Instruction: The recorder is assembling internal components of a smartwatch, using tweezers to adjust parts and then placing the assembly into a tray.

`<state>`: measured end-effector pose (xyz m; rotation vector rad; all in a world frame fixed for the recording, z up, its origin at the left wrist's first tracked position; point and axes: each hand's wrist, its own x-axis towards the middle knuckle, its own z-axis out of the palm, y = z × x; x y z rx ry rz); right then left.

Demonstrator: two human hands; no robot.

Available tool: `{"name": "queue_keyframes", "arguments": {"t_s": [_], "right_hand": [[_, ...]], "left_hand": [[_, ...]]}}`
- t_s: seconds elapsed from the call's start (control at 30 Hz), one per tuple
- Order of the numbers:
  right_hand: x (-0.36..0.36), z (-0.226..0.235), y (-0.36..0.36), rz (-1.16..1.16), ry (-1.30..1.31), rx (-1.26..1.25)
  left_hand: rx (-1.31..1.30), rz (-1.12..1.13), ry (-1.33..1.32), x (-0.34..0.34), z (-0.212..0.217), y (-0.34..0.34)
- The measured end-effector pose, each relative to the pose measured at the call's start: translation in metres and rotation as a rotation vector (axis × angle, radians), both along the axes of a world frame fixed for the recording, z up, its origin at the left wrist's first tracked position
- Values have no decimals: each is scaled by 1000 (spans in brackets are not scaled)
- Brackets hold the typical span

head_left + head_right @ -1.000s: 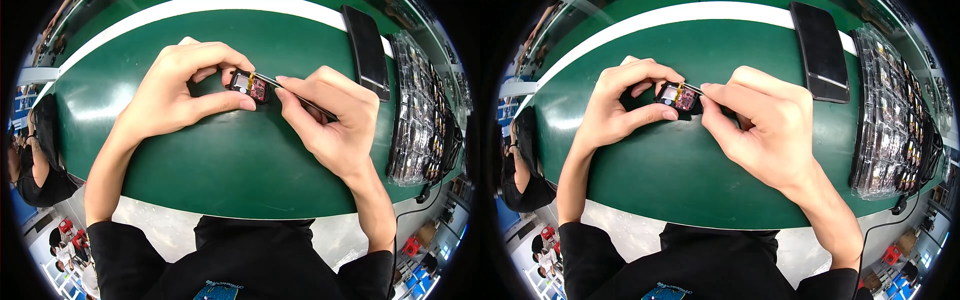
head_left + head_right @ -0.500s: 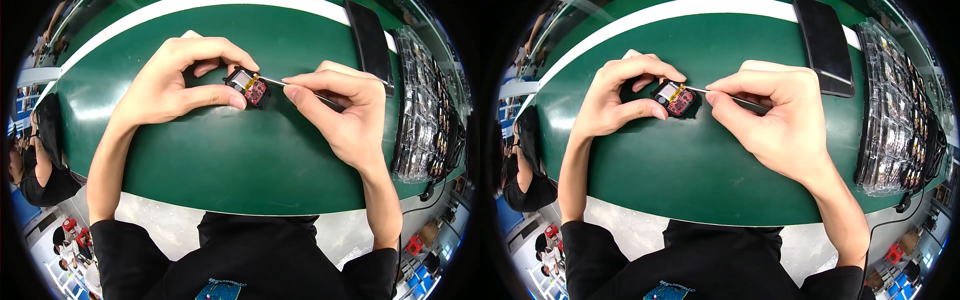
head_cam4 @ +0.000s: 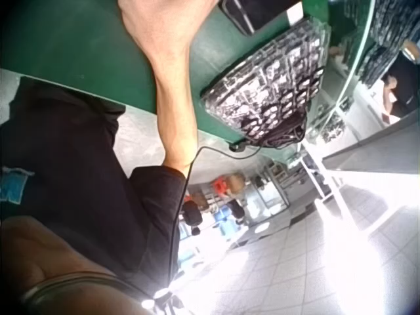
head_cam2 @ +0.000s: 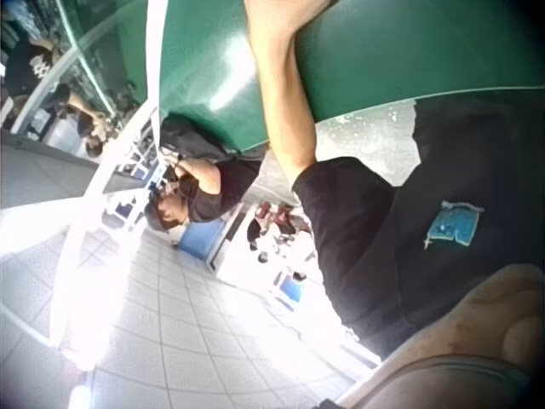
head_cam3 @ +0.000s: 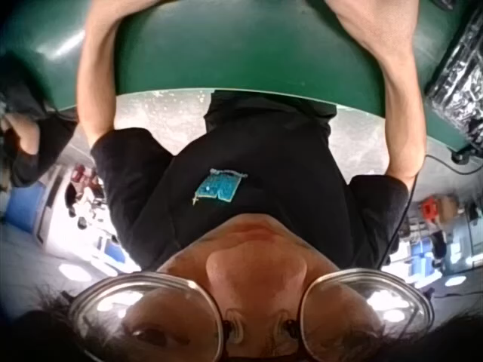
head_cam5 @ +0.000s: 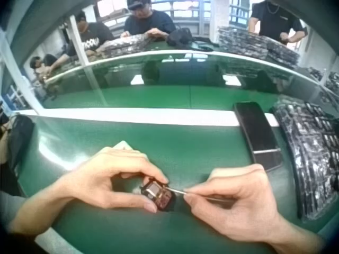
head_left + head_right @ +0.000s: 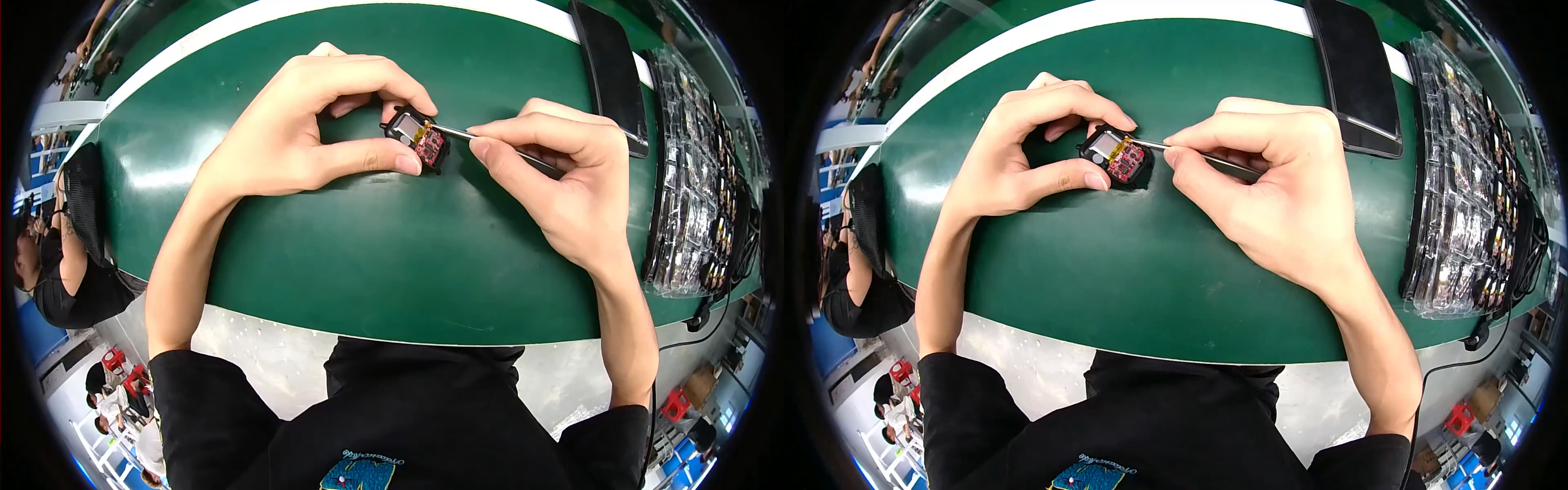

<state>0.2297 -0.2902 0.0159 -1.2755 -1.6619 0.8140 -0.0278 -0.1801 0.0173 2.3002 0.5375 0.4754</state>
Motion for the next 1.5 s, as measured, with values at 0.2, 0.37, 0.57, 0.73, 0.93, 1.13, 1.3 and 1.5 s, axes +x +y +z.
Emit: {"name": "queue_keyframes", "arguments": {"t_s": [0.2, 0.37, 0.57, 0.73, 0.93, 1.13, 1.3, 1.5], "right_hand": [[-1, -2, 1, 2, -32, 10], [-1, -5, 0, -32, 39, 13], [-4, -8, -2, -33, 81, -20], [-2, -8, -2, -41, 88, 2], [3, -9, 1, -21, 52, 34], [3, -3, 4, -165, 269, 65], [5, -12, 8, -168, 298, 35], [10, -16, 11, -147, 294, 88]], "left_hand": [[136, -59, -25, 1, -2, 0], [114, -53, -20, 3, 0, 0], [113, -27, 10, 3, 2, -3], [112, -36, -4, 4, 2, -2], [90, -31, 12, 1, 2, -1], [159, -3, 72, 9, 11, -7], [234, 9, 25, 14, 9, -12], [-128, 165, -120, 12, 14, -25]]}}
